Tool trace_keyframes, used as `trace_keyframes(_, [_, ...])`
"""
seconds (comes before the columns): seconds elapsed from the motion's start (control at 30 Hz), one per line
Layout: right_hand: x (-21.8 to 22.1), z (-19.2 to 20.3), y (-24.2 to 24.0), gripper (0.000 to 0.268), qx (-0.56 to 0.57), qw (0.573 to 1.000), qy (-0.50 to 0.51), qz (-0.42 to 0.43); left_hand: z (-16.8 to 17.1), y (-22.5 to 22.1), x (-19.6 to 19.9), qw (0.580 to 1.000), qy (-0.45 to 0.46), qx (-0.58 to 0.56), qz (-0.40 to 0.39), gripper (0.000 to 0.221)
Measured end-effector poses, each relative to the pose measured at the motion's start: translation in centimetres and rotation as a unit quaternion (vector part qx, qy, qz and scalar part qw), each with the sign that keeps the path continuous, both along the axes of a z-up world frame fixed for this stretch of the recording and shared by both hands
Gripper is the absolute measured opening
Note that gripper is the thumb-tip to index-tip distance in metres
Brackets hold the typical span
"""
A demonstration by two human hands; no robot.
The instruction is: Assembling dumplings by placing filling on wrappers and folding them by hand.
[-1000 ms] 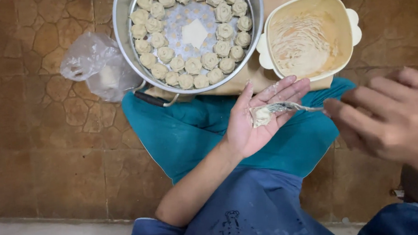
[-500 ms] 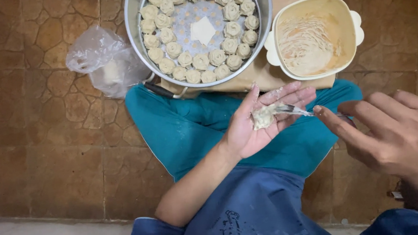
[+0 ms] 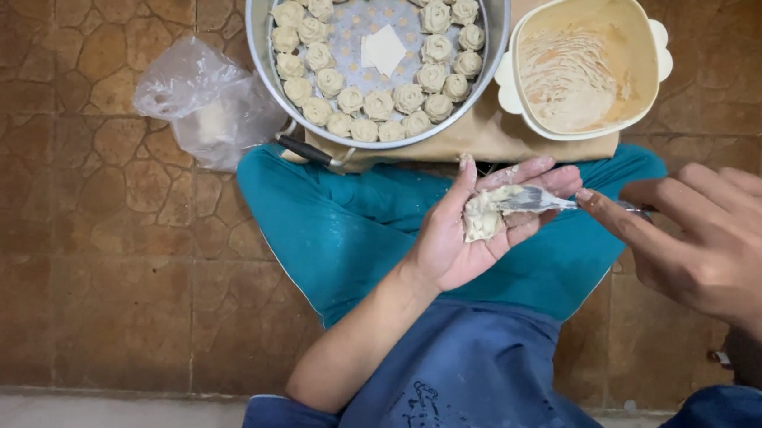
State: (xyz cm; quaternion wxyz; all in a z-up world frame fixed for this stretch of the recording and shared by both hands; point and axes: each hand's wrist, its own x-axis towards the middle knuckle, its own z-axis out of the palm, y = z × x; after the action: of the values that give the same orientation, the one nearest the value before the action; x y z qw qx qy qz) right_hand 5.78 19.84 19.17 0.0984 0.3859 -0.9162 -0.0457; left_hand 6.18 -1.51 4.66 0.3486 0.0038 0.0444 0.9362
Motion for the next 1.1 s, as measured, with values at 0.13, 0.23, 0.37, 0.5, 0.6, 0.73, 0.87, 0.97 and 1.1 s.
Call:
trace_keyframes(0.13, [0.5,0.4,0.3,0.053,-0.014,1.000,-0.016,-0.005,0.2,-0.4,0.1,1.000,0.016,0.014,-0.001,0.079])
trace_keyframes(0.23, [0.4,-0.2,0.3,0.053,-0.046,0.998,-0.040,-0.003,0.2,-0.6,0.2,1.000,0.024,0.020,0.000,0.080])
trace_keyframes(0.37, [0.5,-0.2,-0.1,0.050,-0.051,0.998,-0.025,0.003,0.4,-0.8,0.2,1.000,0.022,0.010,0.008,0.081])
trace_keyframes(0.5, [1.2,0.6,-0.5,0.058,-0.020,0.999,-0.011,-0.025,0.5,-1.0,0.4,0.999,0.025,0.012,0.029,0.080])
trace_keyframes(0.6, [1.0,0.5,-0.5,0.058,-0.025,0.999,-0.001,-0.021,0.3,-1.1,0.5,0.999,0.033,0.023,0.034,0.079])
trace_keyframes(0.73, [1.1,0.5,-0.8,0.057,-0.043,0.999,-0.014,-0.012,0.3,-1.3,0.6,0.998,0.043,0.025,0.039,0.079])
trace_keyframes(0.87, [1.3,0.8,-1.0,0.059,-0.029,0.999,0.000,-0.031,0.3,-1.2,0.8,0.997,0.049,0.028,0.053,0.077])
trace_keyframes(0.97, [1.6,1.0,-1.0,0.061,-0.023,0.999,-0.012,-0.021,0.4,-1.0,0.7,0.994,0.063,0.032,0.082,0.073])
trace_keyframes(1.1, [1.9,0.8,-1.0,0.062,-0.023,0.999,-0.006,-0.034,0.7,-1.1,0.5,0.992,0.060,0.016,0.109,0.071])
